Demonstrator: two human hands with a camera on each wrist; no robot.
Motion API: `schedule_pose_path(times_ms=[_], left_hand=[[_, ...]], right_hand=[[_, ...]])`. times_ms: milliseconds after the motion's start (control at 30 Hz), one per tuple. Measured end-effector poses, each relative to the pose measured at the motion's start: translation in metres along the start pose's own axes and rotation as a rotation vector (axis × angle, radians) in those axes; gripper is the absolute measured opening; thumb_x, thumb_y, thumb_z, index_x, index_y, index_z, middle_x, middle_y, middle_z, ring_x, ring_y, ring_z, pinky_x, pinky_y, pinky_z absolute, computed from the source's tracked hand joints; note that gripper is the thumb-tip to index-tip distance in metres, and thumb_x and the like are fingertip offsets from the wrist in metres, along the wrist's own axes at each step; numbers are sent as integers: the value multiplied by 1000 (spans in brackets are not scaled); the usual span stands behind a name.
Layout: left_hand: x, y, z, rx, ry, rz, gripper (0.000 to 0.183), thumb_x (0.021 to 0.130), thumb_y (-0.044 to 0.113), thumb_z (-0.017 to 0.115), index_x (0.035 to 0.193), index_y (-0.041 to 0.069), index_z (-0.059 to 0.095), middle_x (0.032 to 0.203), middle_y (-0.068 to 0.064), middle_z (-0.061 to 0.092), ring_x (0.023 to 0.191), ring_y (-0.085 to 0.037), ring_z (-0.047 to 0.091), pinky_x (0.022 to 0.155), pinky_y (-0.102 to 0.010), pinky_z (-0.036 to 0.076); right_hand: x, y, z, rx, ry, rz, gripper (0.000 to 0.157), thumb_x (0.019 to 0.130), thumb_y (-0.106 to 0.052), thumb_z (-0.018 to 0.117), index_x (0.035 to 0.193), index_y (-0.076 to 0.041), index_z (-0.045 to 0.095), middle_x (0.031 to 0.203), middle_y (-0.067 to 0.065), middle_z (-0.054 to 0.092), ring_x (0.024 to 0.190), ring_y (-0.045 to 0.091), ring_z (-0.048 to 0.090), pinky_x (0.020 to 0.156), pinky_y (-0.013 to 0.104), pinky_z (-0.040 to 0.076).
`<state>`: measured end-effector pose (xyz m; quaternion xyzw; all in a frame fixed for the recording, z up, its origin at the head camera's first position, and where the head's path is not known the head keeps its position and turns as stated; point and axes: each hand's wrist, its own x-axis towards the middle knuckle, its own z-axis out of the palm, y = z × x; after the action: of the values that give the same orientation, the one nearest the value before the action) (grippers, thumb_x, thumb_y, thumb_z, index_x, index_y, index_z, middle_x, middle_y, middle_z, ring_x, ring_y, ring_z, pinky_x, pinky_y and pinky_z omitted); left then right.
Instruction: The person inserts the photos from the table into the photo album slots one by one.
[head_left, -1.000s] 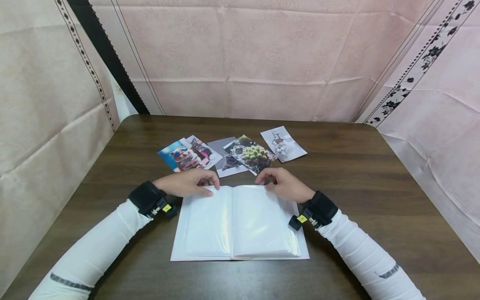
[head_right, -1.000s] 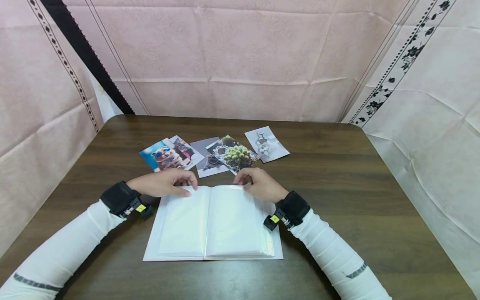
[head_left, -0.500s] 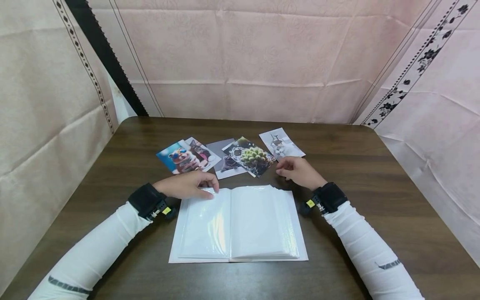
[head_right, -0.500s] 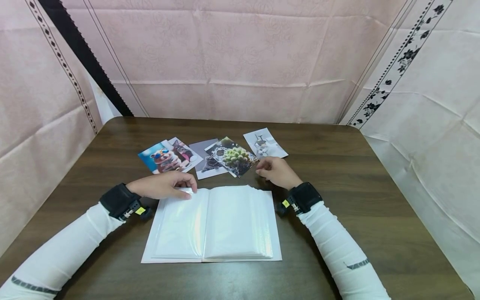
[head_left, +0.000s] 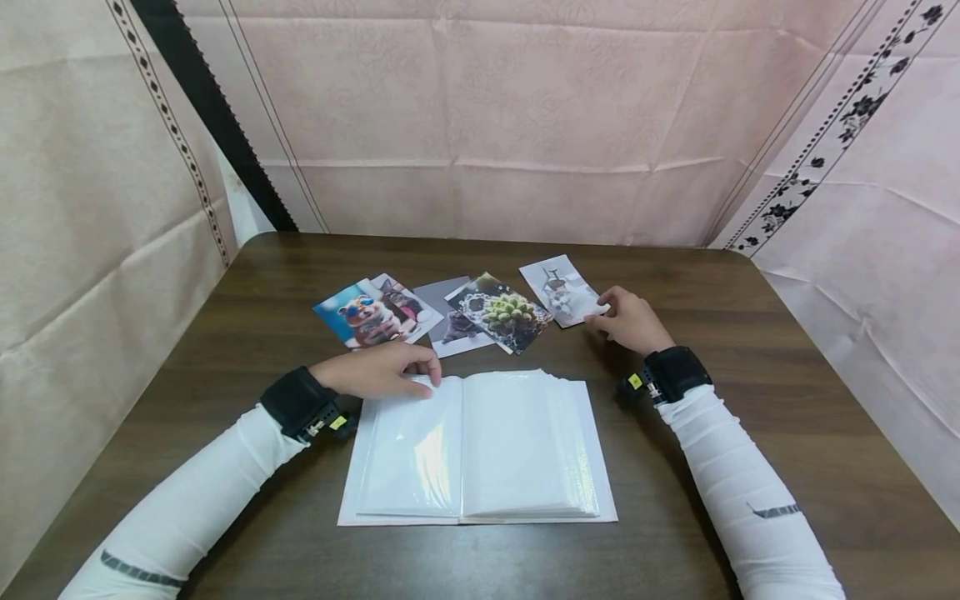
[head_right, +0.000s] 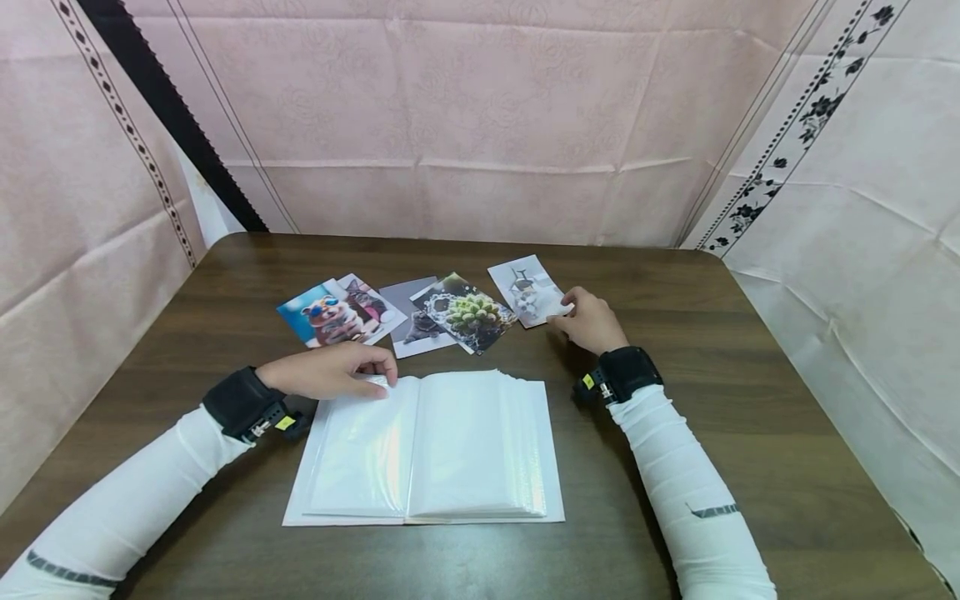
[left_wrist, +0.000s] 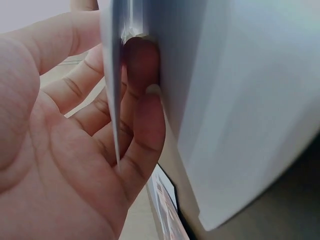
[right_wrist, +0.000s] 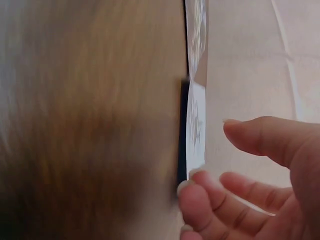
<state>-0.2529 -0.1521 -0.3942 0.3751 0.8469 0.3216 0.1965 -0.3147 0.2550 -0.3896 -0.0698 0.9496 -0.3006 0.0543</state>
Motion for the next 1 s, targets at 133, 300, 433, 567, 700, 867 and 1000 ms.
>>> schedule_pose_path(times_ms=[133, 300, 433, 567, 700, 867, 1000], left_hand=[[-2, 2, 0, 11, 3, -10, 18, 90, 28, 65, 106, 18, 62, 100, 4, 61, 94, -17, 54, 83, -31, 49], [-2, 3, 0, 30, 2, -12, 18, 90, 27, 65, 106, 19, 61, 100, 4, 61, 94, -16, 54, 84, -30, 48], [-2, 3, -1, 47, 1, -11, 18, 90, 27, 65, 107, 19, 61, 100, 5, 61, 93, -15, 54, 84, -28, 49], [-2, 5, -3, 61, 1, -28, 21, 90, 27, 65, 107, 18, 59, 99, 4, 61, 90, -15, 55, 82, -27, 49], [-2, 6, -5, 63, 3, -38, 25, 89, 27, 66, 109, 16, 57, 98, 2, 60, 89, -15, 55, 81, -26, 50], [-2, 5, -7, 66, 3, -38, 25, 89, 29, 66, 109, 16, 58, 96, 2, 60, 89, -15, 55, 80, -26, 50], [-4, 3, -6, 74, -7, -40, 21, 91, 30, 64, 108, 19, 59, 93, 3, 60, 87, -15, 55, 77, -28, 50]], right_hand=[[6, 4, -5, -34, -13, 51, 53, 92, -36, 60, 125, 3, 46, 97, 18, 57, 76, 25, 62, 68, 33, 52], [12, 8, -7, -98, -23, 98, 53, 92, -40, 59, 122, 3, 48, 93, 16, 59, 78, 27, 59, 66, 34, 49], [15, 7, -8, -183, 1, 138, 53, 91, -47, 58, 114, 1, 52, 91, 15, 58, 79, 29, 55, 64, 37, 45], [17, 4, -8, -270, 29, 190, 57, 88, -58, 55, 99, -2, 59, 82, 13, 54, 74, 29, 52, 61, 38, 40], [19, 1, -7, -318, 18, 232, 66, 83, -68, 52, 84, -3, 61, 69, 9, 45, 67, 27, 49, 58, 36, 35], [21, -1, -5, -362, -1, 251, 71, 77, -74, 55, 80, -3, 61, 66, 7, 38, 66, 27, 47, 57, 36, 34], [25, 0, -2, -353, -36, 233, 64, 77, -70, 60, 72, -6, 58, 62, 3, 35, 61, 24, 44, 55, 35, 33]])
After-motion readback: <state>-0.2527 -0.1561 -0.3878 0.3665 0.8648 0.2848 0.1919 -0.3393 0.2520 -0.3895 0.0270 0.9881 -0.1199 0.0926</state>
